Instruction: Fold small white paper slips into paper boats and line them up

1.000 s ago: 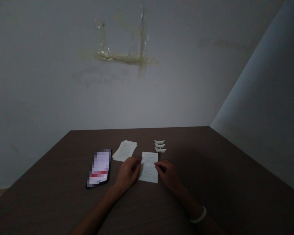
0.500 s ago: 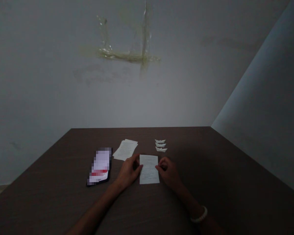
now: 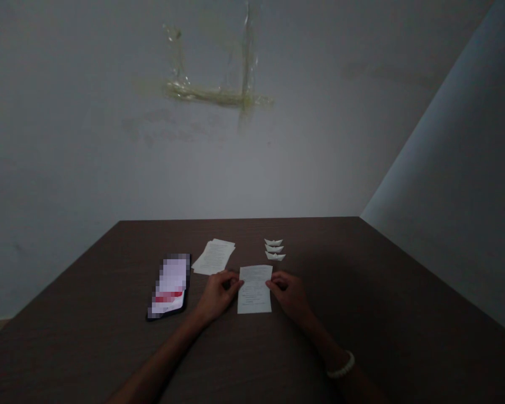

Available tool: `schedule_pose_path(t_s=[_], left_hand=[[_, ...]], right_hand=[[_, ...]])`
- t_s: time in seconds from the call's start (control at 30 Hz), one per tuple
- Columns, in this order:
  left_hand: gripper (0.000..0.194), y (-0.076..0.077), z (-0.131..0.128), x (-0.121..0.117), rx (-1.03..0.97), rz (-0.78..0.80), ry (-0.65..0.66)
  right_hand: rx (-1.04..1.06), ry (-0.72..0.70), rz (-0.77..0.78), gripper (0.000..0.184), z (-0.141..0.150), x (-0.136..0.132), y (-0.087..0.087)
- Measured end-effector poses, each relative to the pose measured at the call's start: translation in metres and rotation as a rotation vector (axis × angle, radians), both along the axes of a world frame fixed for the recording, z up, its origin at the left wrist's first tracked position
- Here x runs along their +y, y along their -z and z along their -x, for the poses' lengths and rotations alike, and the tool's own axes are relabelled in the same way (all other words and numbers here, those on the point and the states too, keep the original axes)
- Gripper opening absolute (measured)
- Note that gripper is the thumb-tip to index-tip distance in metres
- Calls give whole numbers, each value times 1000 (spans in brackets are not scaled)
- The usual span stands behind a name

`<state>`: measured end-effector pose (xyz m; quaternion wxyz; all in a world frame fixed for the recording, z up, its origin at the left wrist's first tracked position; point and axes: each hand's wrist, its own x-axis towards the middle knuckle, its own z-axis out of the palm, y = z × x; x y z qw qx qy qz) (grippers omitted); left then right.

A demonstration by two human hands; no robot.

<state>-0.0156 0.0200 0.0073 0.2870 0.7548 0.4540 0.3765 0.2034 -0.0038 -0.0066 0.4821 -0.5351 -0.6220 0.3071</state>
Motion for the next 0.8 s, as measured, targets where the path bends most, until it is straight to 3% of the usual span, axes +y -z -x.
schedule_pose_path(t_s=[0.17,0.3,0.43,0.53,0.67,0.8], left_hand=[[26,0,1,1,2,11,3],[29,1,2,-1,46,-147,-64],[74,1,0,-8,167,-363,16],[93,0,-2,-12,331,-381,139],[95,1,-3,-13,437,-368,213],[79,7,-2,-10,376,-419,144]], right_hand=[[-30,15,-13,17,-2,2,1],[-38,25,-9,16,-4,4,4],[-108,51,-34,15,-6,4,6],[-148,58,-60,13,-7,5,8],[-154,61,-58,13,-8,6,11],[-147,55,-44,13,-9,7,11]])
